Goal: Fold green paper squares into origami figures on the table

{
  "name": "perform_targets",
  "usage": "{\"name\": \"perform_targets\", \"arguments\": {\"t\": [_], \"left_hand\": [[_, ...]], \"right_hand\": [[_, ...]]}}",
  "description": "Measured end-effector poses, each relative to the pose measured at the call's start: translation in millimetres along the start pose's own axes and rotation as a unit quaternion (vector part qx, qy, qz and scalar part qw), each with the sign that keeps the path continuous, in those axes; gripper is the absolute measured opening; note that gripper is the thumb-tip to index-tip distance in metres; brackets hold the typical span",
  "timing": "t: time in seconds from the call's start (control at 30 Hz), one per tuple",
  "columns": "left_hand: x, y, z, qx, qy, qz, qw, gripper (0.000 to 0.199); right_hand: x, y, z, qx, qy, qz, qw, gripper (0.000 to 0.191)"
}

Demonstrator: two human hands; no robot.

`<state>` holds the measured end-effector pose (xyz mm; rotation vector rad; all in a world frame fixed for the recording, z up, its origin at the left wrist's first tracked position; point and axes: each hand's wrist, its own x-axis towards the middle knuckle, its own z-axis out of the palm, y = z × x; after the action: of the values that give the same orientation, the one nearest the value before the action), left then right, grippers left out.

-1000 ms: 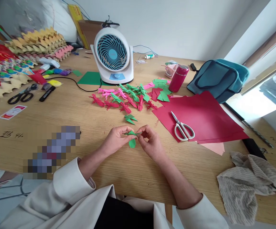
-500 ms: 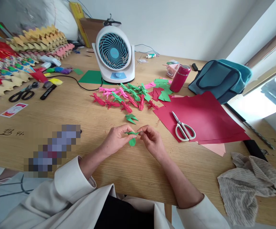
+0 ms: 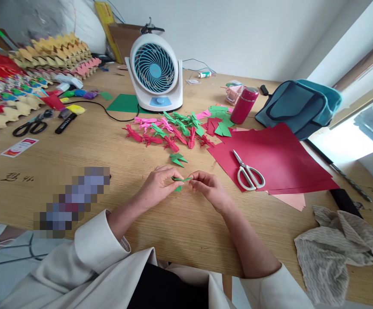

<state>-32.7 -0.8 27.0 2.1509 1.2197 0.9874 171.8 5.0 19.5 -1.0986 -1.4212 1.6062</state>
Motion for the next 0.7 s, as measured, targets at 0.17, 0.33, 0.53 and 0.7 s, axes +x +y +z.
{"name": "perform_targets", "arguments": {"t": [0.17,0.33,0.53,0.7], "left_hand": [[0.0,-0.2,-0.3,0.026,-0.008,0.026,0.999,0.004],[-1.2,-0.7,3.3,0.028,-0.02,0.023,0.999,0.007],[0.3,0.7,3.6,0.004,-0.019,-0.009,1.0,0.01],[0.9,0.6,4.1,0.005,-0.015,-0.021,1.0,0.006]], "right_hand": [[-1.3,-5.6,-0.7,0.002,-0.019,0.035,0.999,0.039],[0.9,-5.1,4.4,-0.006,-0.003,0.047,0.999,0.04],[1.0,-6.0,4.7,0.001,-0.004,0.055,0.999,0.041],[1.6,-4.9,4.5,0.005,-0.003,0.052,0.999,0.044]]}}
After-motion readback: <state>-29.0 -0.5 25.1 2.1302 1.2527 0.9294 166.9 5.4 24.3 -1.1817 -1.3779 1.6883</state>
